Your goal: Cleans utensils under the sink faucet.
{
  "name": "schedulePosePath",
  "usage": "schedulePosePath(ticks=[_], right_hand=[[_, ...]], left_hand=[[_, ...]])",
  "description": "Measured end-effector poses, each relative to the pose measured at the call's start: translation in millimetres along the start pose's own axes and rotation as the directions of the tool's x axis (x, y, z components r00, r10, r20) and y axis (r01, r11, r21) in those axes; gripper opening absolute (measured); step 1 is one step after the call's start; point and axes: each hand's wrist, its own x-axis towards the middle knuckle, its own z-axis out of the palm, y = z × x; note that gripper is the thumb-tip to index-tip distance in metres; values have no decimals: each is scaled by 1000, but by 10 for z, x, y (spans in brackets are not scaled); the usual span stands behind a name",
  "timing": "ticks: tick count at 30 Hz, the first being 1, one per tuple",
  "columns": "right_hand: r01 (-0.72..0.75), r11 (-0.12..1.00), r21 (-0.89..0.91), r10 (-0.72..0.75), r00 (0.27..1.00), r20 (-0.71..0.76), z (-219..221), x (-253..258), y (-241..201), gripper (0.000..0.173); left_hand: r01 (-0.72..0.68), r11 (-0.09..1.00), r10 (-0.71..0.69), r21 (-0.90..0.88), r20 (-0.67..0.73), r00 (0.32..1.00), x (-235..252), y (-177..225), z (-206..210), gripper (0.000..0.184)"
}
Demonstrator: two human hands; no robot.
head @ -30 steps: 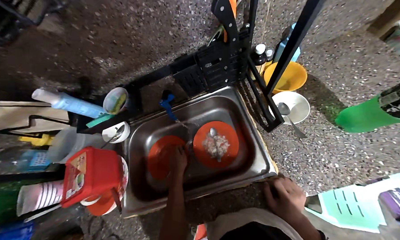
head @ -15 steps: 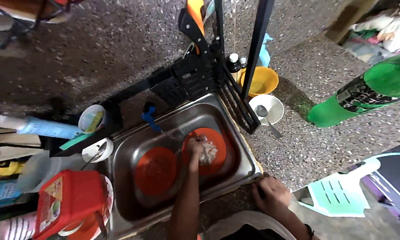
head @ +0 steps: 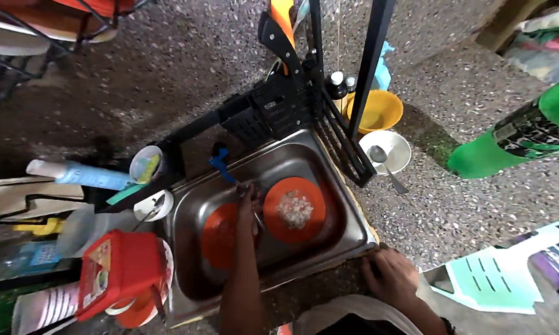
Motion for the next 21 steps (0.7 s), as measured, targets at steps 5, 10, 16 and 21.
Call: schedulePosePath(ticks=[5, 10, 16, 21], right_hand=[[1, 1000, -13, 0, 1000, 18, -7, 0, 12, 31], [0, 1000, -25, 0, 1000, 20, -13, -11, 4, 31], [-2, 999, -44, 2, 1000, 5, -4, -10, -6, 31], [2, 999, -55, -2, 1000, 3, -8, -8, -11, 32]], left_hand=[[-6, 1000, 5, 9, 32, 999, 149, -52, -44, 63], [-90, 974, 98, -207, 30, 995, 191, -49, -33, 46], [-158, 954, 172, -254, 33, 985, 207, -40, -104, 23], [-119, 965, 132, -234, 43, 990, 249, -8, -89, 28]])
